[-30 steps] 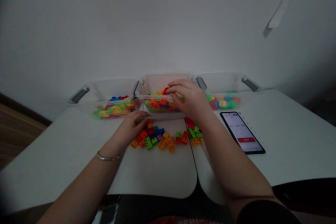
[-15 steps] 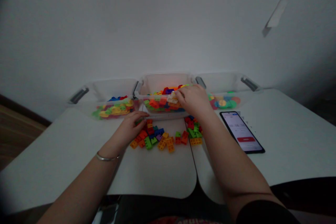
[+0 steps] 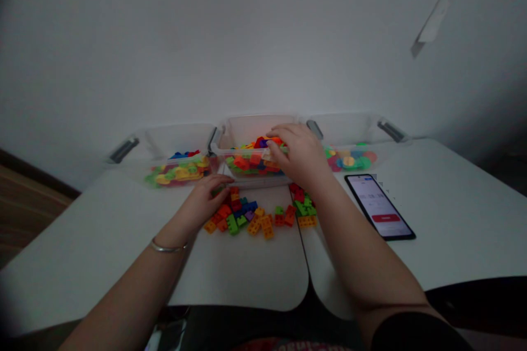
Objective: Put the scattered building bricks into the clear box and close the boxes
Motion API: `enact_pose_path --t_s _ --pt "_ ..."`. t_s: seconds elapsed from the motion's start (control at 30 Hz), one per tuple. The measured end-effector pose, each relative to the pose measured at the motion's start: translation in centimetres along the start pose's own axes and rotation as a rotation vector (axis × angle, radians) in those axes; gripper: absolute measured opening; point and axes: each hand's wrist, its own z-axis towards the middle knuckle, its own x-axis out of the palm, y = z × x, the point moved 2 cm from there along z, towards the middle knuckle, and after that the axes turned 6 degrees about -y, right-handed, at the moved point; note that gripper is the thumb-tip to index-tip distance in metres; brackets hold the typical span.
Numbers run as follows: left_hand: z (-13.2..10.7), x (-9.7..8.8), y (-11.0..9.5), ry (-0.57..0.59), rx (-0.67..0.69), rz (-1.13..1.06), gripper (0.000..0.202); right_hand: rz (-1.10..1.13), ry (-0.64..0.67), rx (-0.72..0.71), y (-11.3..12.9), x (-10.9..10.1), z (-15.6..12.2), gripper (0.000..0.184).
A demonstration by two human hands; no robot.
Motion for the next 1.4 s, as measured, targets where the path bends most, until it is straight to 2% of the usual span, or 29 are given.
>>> enact_pose_path --t_s 0.1,0.17,0.3,0.47,0.63,0.93,1.03,1.17,1.3,1.4 --pt "0.0 0.0 -0.1 0.006 -0.001 -0.002 0.023 0.117 -0.013 -0.076 1.3 -0.5 0.0 0.025" --pt "0.1 0.0 0.0 0.003 -0.001 -0.003 0.023 0.182 0.046 -0.107 2.0 -0.6 0.0 0.023" --pt "0.1 0.2 0.2 -0.016 -0.002 -0.004 0.022 0.256 0.265 -0.127 3.1 0.2 -0.3 0.023" --pt "0.0 0.0 0.0 -0.038 -0.009 0.0 0.024 0.233 0.546 -0.161 4.4 2.4 -1.4 0.019" --pt "0.2 -0.2 -0.3 -0.044 -0.03 0.027 0.025 0.19 0.696 -0.214 5.3 4.6 -2.8 0.02" --pt "0.3 -0.1 -0.3 -0.05 -0.069 0.053 0.027 0.255 0.769 -0.271 5.4 6.5 -4.1 0.03" --pt "0.2 -0.1 -0.3 -0.05 -0.067 0.053 0.028 0.284 0.788 -0.252 5.3 6.9 -4.2 0.025" --pt "0.3 -0.2 -0.4 -0.04 -0.067 0.052 0.027 0.286 0.798 -0.179 5.4 6.4 -3.8 0.017" --pt "0.3 -0.3 -0.6 -0.024 -0.063 0.036 0.025 0.284 0.718 -0.153 5.4 5.4 -3.0 0.019" --pt "0.3 -0.3 -0.5 -0.016 -0.053 0.032 0.024 0.325 0.549 -0.176 4.9 4.4 -2.3 0.028"
